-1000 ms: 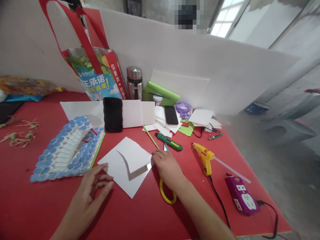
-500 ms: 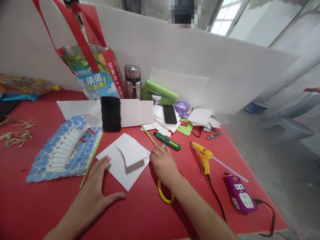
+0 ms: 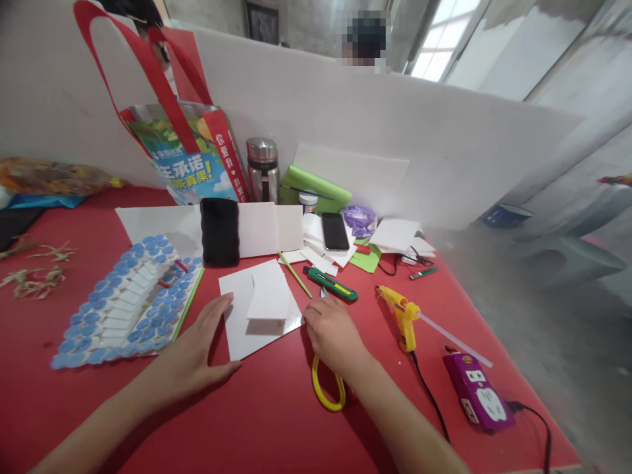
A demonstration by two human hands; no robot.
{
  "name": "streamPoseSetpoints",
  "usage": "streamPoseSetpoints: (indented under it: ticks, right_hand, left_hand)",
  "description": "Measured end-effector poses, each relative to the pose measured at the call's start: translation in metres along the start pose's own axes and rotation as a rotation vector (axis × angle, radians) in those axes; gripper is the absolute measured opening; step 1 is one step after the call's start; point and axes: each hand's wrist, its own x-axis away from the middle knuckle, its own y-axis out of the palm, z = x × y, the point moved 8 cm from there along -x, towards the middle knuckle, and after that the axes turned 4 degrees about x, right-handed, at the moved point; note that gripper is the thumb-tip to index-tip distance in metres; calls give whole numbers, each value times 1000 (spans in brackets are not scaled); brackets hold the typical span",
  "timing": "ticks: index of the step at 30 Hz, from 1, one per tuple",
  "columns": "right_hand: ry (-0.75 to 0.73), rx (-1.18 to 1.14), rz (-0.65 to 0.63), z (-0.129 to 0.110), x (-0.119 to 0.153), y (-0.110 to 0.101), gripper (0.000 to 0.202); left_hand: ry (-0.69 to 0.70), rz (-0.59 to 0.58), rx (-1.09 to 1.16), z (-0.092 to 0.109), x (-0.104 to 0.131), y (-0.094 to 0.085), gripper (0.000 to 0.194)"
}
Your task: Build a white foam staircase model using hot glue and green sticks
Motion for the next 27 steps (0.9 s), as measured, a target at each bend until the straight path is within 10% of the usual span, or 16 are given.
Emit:
streamPoseSetpoints:
  ticks: [14,27]
  right_hand:
    - [462,8,-162,40,-80,13,19]
    - [537,-811,160,48,-17,-16,23]
  left_hand:
    - [59,120,34,8,2,-2,92]
    - [109,149,23,13,4,-1,95]
